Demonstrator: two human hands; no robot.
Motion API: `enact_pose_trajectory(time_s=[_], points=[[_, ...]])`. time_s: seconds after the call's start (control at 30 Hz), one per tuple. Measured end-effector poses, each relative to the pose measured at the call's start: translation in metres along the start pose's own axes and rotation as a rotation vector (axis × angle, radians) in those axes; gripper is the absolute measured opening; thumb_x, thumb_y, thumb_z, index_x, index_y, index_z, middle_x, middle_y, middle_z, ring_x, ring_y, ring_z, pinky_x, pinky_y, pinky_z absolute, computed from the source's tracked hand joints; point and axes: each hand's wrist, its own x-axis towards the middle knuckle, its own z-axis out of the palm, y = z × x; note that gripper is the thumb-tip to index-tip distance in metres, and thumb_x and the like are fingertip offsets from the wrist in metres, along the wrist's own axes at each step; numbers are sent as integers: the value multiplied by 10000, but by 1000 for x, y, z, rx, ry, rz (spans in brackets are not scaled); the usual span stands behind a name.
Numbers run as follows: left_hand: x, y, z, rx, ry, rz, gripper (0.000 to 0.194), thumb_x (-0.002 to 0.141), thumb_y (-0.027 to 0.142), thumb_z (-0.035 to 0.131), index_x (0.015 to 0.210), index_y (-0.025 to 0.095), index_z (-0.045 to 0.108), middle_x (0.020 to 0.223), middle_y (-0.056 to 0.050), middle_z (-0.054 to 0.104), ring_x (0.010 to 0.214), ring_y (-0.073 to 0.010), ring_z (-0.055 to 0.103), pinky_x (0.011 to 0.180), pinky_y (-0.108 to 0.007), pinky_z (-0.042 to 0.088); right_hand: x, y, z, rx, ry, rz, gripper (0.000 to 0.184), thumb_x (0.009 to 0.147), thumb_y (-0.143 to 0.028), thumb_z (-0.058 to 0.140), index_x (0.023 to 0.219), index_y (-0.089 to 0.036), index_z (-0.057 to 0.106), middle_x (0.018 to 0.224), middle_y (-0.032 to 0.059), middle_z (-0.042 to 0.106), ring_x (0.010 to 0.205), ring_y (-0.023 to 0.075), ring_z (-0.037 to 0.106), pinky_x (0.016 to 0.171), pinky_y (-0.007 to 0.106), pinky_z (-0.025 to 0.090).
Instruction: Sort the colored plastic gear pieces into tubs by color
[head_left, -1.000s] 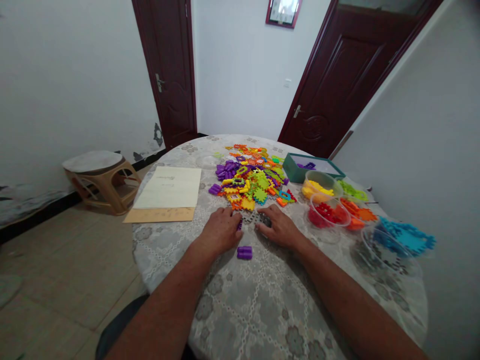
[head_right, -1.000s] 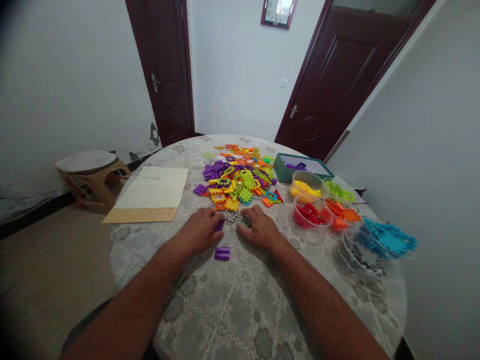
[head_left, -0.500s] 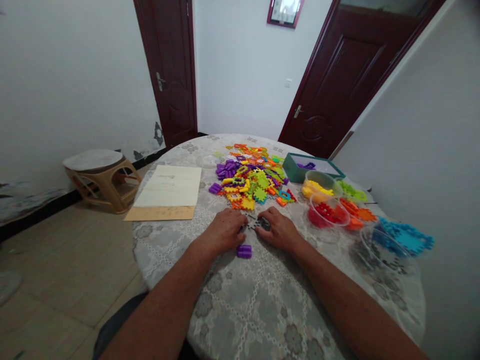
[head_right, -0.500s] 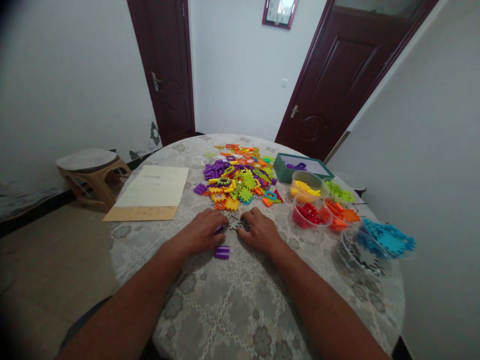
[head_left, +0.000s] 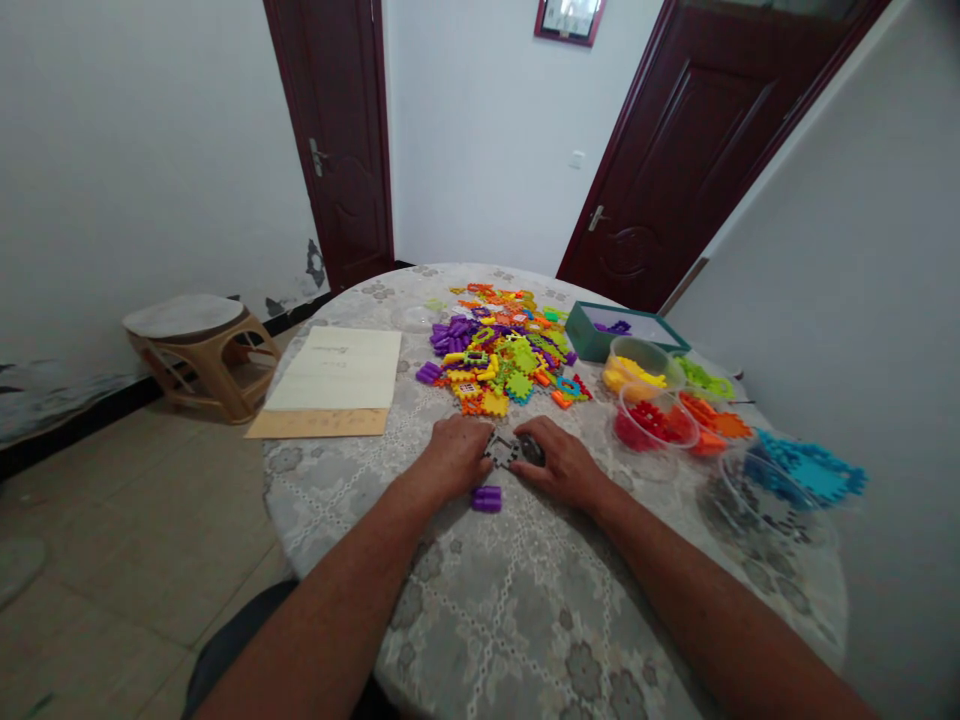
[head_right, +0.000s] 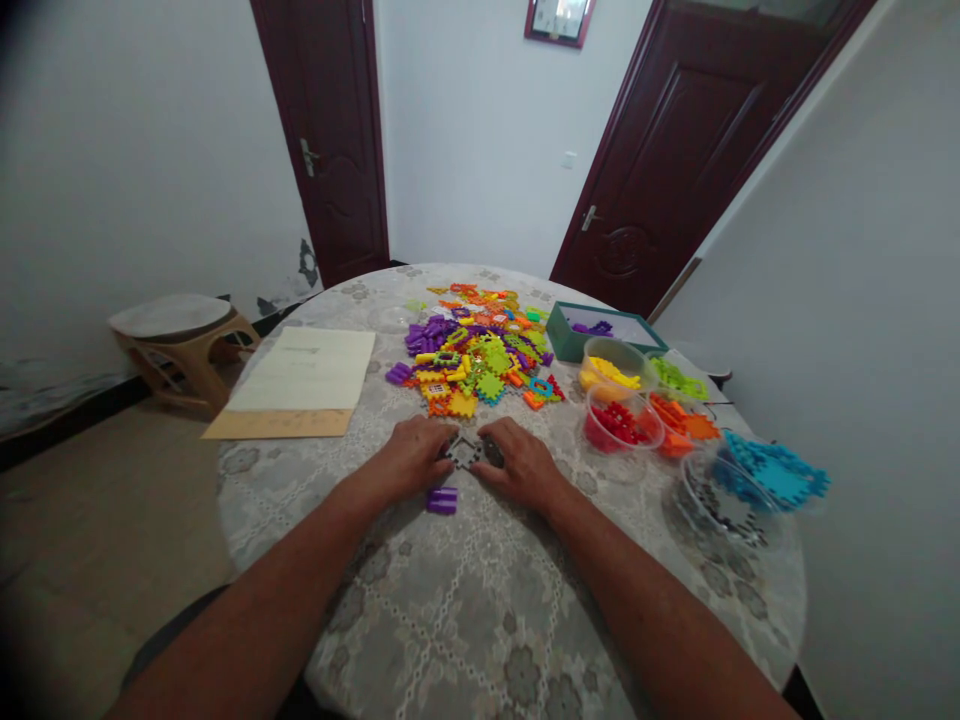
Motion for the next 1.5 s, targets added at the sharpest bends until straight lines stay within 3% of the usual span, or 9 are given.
enact_pose_trajectory(time_s=[0.1, 0.23, 0.43, 0.7, 0.93, 1.07, 1.23, 1.4, 1.5], points=[[2, -1, 5, 46, 1, 12, 169, 832, 249, 710, 994, 204, 730, 1031, -124, 734, 1062, -337, 671, 949, -476, 504, -1, 1, -2, 17, -5, 10, 422, 940, -419, 712, 1299, -224, 606, 1216, 95, 667, 1110, 251, 631, 959, 377, 488], [3, -5, 12, 80, 53, 26, 302, 840, 326, 738, 1117, 210, 707, 1179, -150, 703, 1150, -348, 623, 992, -485, 486, 0, 0, -4, 52, 1, 36, 430, 925, -404, 725, 1305, -231, 621, 1224, 96, 680, 1119, 259, 638, 975, 392, 485], [9, -8, 12, 73, 59, 61, 308, 835, 304, 737, 1134, 245, 690, 1169, -122, 730, 1114, -339, 634, 948, -461, 496, 8, -7, 7, 175, 134, 118, 443, 923, -414, 744, 1304, -218, 630, 1198, 95, 702, 1069, 241, 654, 951, 374, 499], [17, -7, 16, -36, 78, 122, 308, 821, 254, 696, 1127, 258, 671, 1110, -132, 746, 1066, -347, 665, 929, -497, 513, 12, -14, -3, 205, -14, 48, 563, 904, -482, 777, 1396, -258, 618, 1257, 100, 675, 1167, 265, 619, 1014, 397, 479], [19, -7, 21, -57, 170, 276, 286, 863, 242, 623, 1148, 230, 652, 1156, -121, 713, 1119, -323, 635, 981, -464, 490, 11, -8, -27, 257, -77, 124, 444, 829, -473, 859, 1177, -243, 706, 1104, 49, 703, 998, 221, 636, 849, 315, 490], [16, -7, 20, -83, 196, 350, 427, 884, 227, 598, 1310, 246, 613, 1161, -97, 716, 1123, -296, 643, 1014, -451, 482, 6, -3, -40, 233, -197, 164, 331, 866, -482, 813, 1041, -222, 708, 925, 4, 703, 829, 182, 622, 703, 275, 439], [12, -26, 10, 27, 217, 358, 423, 920, 338, 590, 1330, 248, 640, 1275, -121, 695, 1195, -344, 618, 1038, -508, 478, -18, -5, -71, 46, -184, 154, 208, 934, -394, 746, 1009, -202, 714, 918, 28, 722, 825, 177, 628, 694, 266, 396], [3, -43, -8, 126, 87, 179, 477, 926, 402, 571, 1349, 193, 648, 1306, -165, 672, 1203, -375, 618, 1031, -518, 486, -76, -7, -133, -144, 168, 395, 203, 1009, -375, 603, 1063, -205, 700, 974, 57, 744, 832, 175, 649, 727, 266, 424], [-8, -41, -19, 98, -7, 117, 527, 912, 399, 603, 1398, 196, 617, 1292, -158, 674, 1205, -350, 625, 1055, -485, 480, -119, 13, -165, -321, 292, 614, 315, 1008, -418, 541, 1172, -203, 703, 1007, 91, 761, 839, 212, 684, 732, 292, 459]])
